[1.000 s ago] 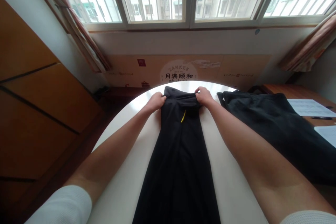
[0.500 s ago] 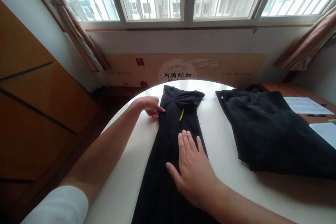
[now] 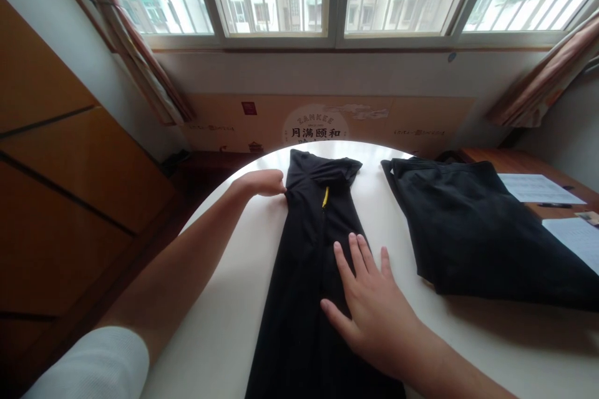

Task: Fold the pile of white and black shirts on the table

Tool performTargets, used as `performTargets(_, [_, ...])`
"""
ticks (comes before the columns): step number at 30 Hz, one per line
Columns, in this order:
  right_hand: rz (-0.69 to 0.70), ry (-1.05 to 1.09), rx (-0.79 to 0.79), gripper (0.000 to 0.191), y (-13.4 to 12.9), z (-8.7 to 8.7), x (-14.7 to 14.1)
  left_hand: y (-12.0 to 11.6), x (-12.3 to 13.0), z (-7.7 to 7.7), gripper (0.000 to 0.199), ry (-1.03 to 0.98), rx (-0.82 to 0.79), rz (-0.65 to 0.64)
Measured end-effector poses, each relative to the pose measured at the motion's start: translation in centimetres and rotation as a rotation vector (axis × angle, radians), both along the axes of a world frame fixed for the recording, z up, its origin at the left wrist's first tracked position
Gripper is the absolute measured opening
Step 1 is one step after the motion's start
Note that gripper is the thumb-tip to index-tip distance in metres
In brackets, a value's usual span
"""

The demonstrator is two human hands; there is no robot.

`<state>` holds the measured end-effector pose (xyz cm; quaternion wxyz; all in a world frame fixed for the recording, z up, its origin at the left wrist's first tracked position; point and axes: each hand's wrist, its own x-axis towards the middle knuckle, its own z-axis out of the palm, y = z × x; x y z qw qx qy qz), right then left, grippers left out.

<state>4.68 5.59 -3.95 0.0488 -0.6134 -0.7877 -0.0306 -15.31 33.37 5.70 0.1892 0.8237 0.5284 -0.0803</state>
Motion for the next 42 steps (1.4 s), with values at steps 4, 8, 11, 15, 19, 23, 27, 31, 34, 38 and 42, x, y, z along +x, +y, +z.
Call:
performTargets(4, [-0.076,-0.015,-0.041,0.083,0.8,-0.1,1.8,-2.4,2.0,0.5,0.038,0.061,-0.113,-0.165])
performTargets(8, [-0.081,-0.029,-0.034,0.08,1.0,0.1,2.7,-3.6,3.4,-0.1,0.048,-0.03,-0.269,-0.19])
performTargets(11, [-0.017,-0.025,0.017,0.078,0.1,0.4,2.2,-3.7,3.7,-0.5,0.056,-0.079,-0.455,-0.128])
performTargets(15, [0.134,0.007,0.067,0.085,-2.1,0.7,0.0,-3.5,4.2,-1.3,0.046,-0.346,-0.488,0.088])
performTargets(19, [0.199,0.047,-0.011,0.081,-3.2,1.3,-1.9,-3.2,4.8,-2.7,0.029,-0.603,-0.363,0.343])
performTargets(23, [0.242,0.082,-0.115,0.086,-3.1,2.0,-2.1,-2.1,4.5,-3.9,0.013,-0.617,-0.262,0.426])
performTargets(27, [0.324,0.077,-0.084,0.09,-3.4,1.2,-1.9,-0.2,3.5,-4.4,0.021,-0.649,-0.225,0.487])
performTargets(31, [0.332,0.067,0.112,0.108,-4.3,-0.3,-2.5,0.7,2.4,-4.9,0.042,-0.577,-0.078,0.411])
performTargets(34, [0.337,0.056,0.222,0.108,-4.7,-0.8,-2.7,0.4,2.0,-5.1,0.056,-0.505,0.223,0.362])
performTargets(38, [0.573,0.009,0.353,0.06,-4.5,-0.2,-2.5,-1.0,3.8,-4.7,0.052,-0.42,0.487,0.057])
performTargets(42, [0.868,0.059,0.267,0.042,-4.1,0.9,-2.5,-1.4,9.0,-4.7,0.06,-0.269,0.363,-0.337])
